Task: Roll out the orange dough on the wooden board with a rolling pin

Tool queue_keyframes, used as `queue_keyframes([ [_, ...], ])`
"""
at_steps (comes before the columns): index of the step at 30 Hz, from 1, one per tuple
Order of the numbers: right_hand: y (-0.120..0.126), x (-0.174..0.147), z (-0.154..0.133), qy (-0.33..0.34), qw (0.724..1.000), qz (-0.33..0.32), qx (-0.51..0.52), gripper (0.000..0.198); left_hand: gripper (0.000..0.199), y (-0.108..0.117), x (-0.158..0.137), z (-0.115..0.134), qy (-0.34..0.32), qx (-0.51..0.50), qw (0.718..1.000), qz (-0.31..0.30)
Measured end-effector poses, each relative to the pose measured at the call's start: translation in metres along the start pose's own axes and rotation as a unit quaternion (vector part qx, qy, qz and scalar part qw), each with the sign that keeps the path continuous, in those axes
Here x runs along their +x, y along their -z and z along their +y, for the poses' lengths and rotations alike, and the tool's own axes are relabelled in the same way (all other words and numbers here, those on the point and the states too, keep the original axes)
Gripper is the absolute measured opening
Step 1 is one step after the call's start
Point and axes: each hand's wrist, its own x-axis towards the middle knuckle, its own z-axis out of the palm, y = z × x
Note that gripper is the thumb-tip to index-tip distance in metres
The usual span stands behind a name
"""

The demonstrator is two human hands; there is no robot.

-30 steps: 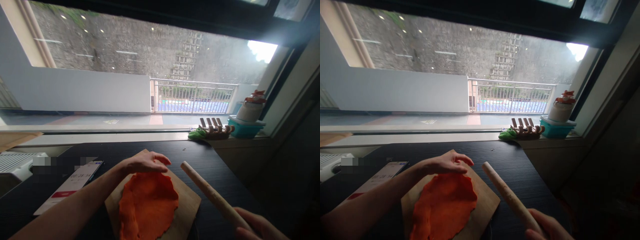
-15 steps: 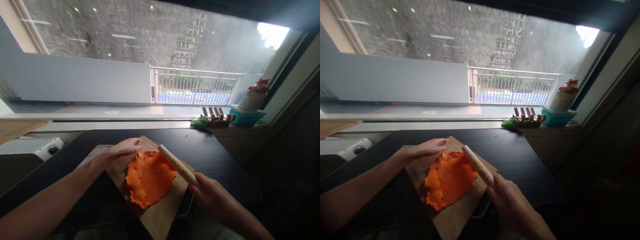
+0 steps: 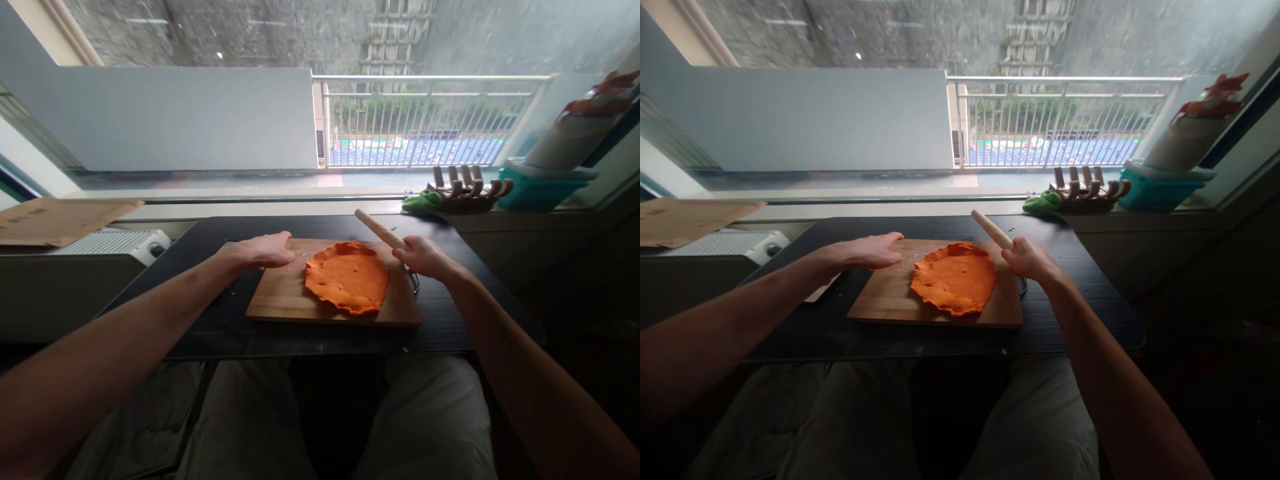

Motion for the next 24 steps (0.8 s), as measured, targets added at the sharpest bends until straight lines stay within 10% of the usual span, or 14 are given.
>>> queue_keyframes([
  [14, 0.007, 0.002, -0.003, 0.016, 0.998, -0.059, -0.015, 0.017, 0.087, -0.010, 0.071, -0.002, -0.086, 0.095, 0.992, -0.001],
  [24, 0.017, 0.000, -0.016, -0.006, 0.989, -0.061, -0.135, 0.050, 0.077, 0.002, 0.041, 0.009, -0.104, 0.116, 0.987, 0.027],
])
